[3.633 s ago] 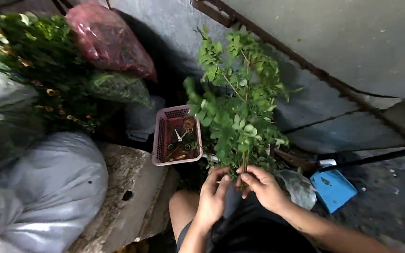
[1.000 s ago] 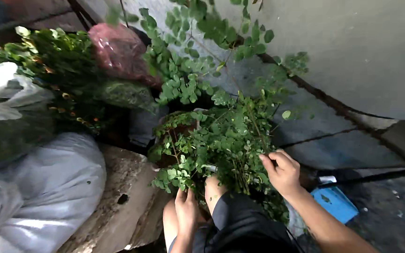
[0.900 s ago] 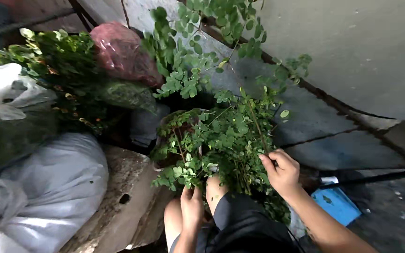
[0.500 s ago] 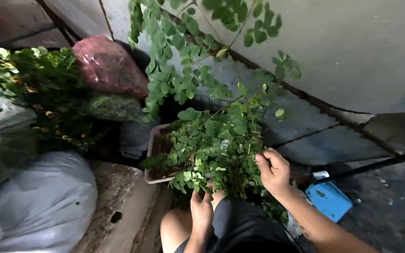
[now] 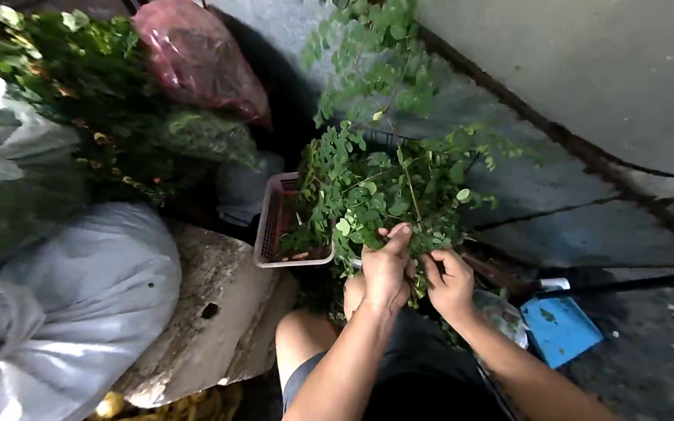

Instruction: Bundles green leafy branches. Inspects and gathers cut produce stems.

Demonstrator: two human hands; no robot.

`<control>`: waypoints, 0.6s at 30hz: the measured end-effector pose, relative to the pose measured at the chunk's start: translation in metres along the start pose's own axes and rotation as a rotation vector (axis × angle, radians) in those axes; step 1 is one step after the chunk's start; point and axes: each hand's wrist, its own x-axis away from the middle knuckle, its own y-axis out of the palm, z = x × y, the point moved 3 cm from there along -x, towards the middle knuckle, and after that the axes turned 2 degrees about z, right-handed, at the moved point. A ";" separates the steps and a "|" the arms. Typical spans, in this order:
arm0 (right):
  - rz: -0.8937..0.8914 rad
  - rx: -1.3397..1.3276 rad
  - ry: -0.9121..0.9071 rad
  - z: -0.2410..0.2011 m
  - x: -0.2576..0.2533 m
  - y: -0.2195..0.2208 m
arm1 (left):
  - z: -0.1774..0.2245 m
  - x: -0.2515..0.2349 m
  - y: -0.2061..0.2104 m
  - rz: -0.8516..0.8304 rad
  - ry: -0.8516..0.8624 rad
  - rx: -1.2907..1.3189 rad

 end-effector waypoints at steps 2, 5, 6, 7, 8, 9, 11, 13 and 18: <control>-0.022 0.026 0.004 0.004 0.001 -0.004 | -0.003 -0.005 0.000 0.015 -0.008 -0.017; -0.031 0.039 0.029 0.009 0.004 -0.008 | -0.005 -0.009 -0.002 0.022 -0.031 -0.052; -0.029 0.044 0.038 0.011 0.005 -0.010 | -0.005 -0.009 -0.004 0.016 -0.043 -0.072; -0.030 0.044 0.043 0.013 0.007 -0.012 | -0.004 -0.009 -0.007 0.012 -0.057 -0.096; -0.036 0.046 0.038 0.015 0.008 -0.014 | -0.003 -0.008 -0.010 0.008 -0.076 -0.117; -0.047 0.044 0.025 0.017 0.010 -0.016 | -0.002 -0.008 -0.013 0.013 -0.095 -0.130; -0.071 0.022 -0.010 0.018 0.015 -0.016 | 0.003 -0.005 -0.018 0.049 -0.126 -0.135; -0.074 -0.012 -0.040 0.014 0.020 -0.012 | 0.010 -0.001 -0.024 0.051 -0.131 -0.145; -0.067 -0.067 -0.090 -0.003 0.015 -0.004 | 0.035 0.007 -0.050 -0.022 0.015 -0.281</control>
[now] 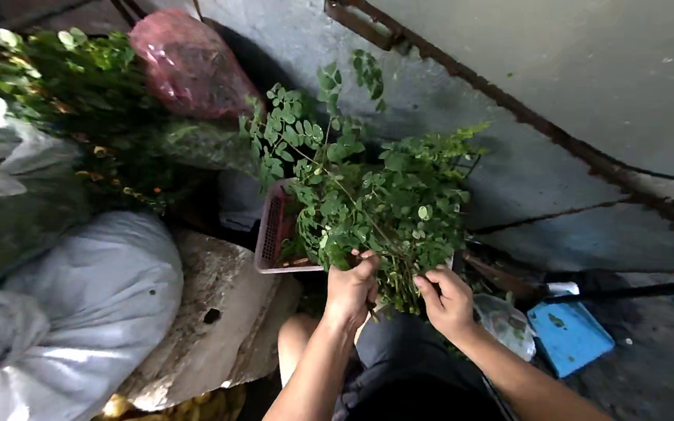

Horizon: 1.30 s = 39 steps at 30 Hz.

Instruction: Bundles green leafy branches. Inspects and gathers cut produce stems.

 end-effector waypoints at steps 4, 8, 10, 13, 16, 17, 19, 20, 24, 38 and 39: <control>0.004 -0.062 0.041 -0.009 -0.010 -0.001 | 0.028 0.009 -0.046 0.142 0.163 -0.146; 0.001 -0.139 0.049 -0.013 -0.022 -0.002 | 0.044 0.026 -0.102 0.247 0.342 -0.458; 0.009 -0.185 0.068 -0.015 -0.024 -0.002 | 0.041 0.035 -0.127 0.322 0.469 -0.641; 0.014 -0.234 0.085 -0.015 -0.022 0.005 | 0.036 0.044 -0.158 0.488 0.341 -0.980; 0.015 -0.259 0.106 -0.015 -0.020 0.011 | 0.031 0.041 -0.176 0.473 -0.002 -1.212; 0.013 -0.266 0.114 -0.016 -0.021 0.012 | 0.028 0.039 -0.180 0.454 -0.040 -1.214; 0.011 -0.275 0.131 -0.017 -0.023 0.013 | 0.023 0.035 -0.181 0.457 0.035 -1.100; 0.009 -0.278 0.135 -0.018 -0.025 0.014 | 0.021 0.033 -0.177 0.455 0.086 -1.002; -0.008 -0.316 0.159 -0.027 -0.030 0.013 | 0.006 0.032 -0.128 0.280 0.132 -0.629; -0.136 -0.082 0.512 -0.025 -0.018 -0.008 | -0.110 -0.025 0.018 -0.330 -0.054 -0.174; -0.212 -0.010 0.599 -0.016 -0.005 -0.009 | -0.119 -0.027 0.020 -0.300 -0.101 -0.155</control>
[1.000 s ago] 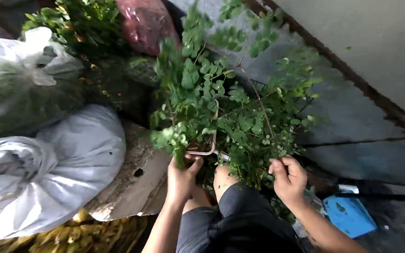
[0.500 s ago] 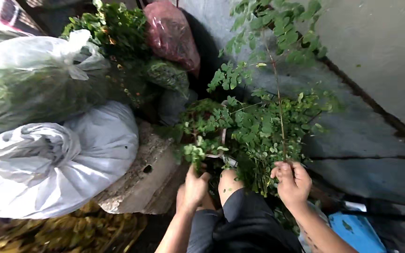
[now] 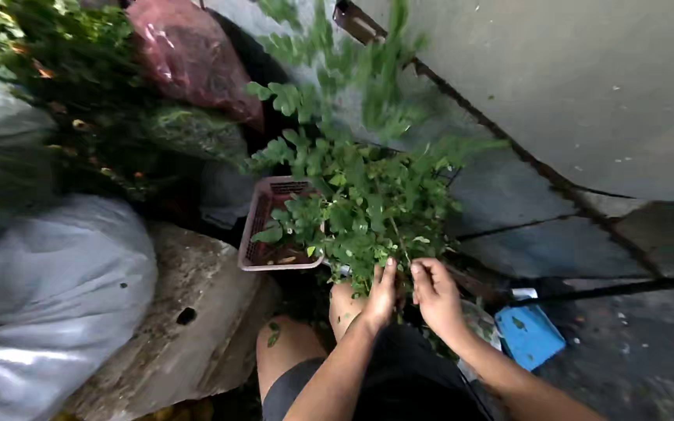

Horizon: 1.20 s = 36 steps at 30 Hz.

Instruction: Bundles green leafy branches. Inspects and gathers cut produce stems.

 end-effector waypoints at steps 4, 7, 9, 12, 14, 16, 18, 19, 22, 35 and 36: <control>-0.272 0.279 0.248 0.040 0.033 0.010 | -0.014 -0.009 0.002 0.163 -0.165 0.045; -0.297 0.302 0.247 0.049 0.046 0.012 | -0.025 -0.013 0.002 0.273 -0.176 0.056; -0.216 0.294 0.134 0.052 0.051 0.013 | -0.026 -0.012 0.003 0.287 -0.176 0.044; -0.025 0.182 -0.059 0.060 0.059 0.018 | -0.018 -0.010 0.007 0.285 -0.117 -0.061; 0.076 0.027 -0.176 0.067 0.063 0.020 | -0.006 -0.004 0.013 0.271 -0.038 -0.208; 0.158 -0.072 -0.257 0.068 0.062 0.019 | 0.009 0.007 0.021 0.235 0.034 -0.313; 0.227 -0.124 -0.311 0.062 0.053 0.015 | 0.013 0.014 0.024 0.198 0.088 -0.303; 0.252 -0.136 -0.336 0.058 0.048 0.013 | 0.009 0.014 0.022 0.182 0.104 -0.256; 0.264 -0.123 -0.408 0.046 0.037 0.005 | -0.014 0.005 0.008 0.124 0.063 -0.036; -0.396 0.271 0.041 0.059 0.038 0.013 | -0.023 0.005 -0.020 0.194 -0.339 -0.122; -0.425 0.367 -0.027 0.052 0.026 0.006 | -0.017 0.007 -0.024 0.162 -0.383 -0.139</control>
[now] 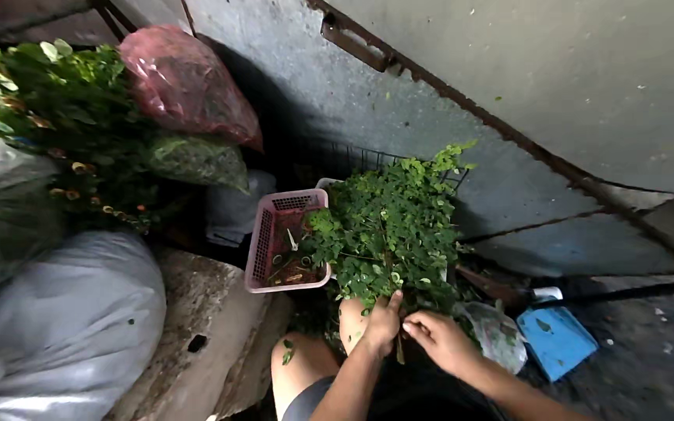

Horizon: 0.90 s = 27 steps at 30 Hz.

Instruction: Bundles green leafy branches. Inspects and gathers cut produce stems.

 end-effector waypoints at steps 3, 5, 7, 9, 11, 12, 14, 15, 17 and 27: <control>-0.037 0.238 -0.092 -0.027 -0.028 -0.067 | 0.018 0.017 -0.015 -0.051 -0.115 -0.041; -0.032 0.126 -0.121 -0.046 -0.037 -0.122 | 0.028 0.036 -0.027 0.000 -0.042 -0.227; 0.005 -0.187 -0.267 -0.064 -0.039 -0.166 | 0.047 0.053 -0.040 0.009 0.100 -0.519; 0.114 0.032 -0.458 -0.098 -0.039 -0.182 | 0.074 0.077 -0.049 -0.049 0.216 -0.761; 0.033 0.493 -0.614 -0.134 -0.039 -0.164 | 0.100 0.101 -0.048 -0.081 0.254 -0.970; -0.042 0.630 -0.694 -0.146 -0.040 -0.146 | 0.111 0.112 -0.043 -0.096 0.265 -1.064; -0.209 0.772 -0.808 -0.156 -0.050 -0.114 | 0.131 0.131 -0.029 -0.129 0.308 -1.228; -0.277 0.796 -0.824 -0.155 -0.060 -0.105 | 0.141 0.140 -0.021 -0.136 0.325 -1.305; -0.360 0.735 -0.745 -0.152 -0.075 -0.101 | 0.158 0.156 -0.012 -0.108 0.361 -1.438; -0.484 0.525 -0.329 -0.145 -0.072 -0.170 | 0.199 0.153 -0.021 0.058 0.955 -1.850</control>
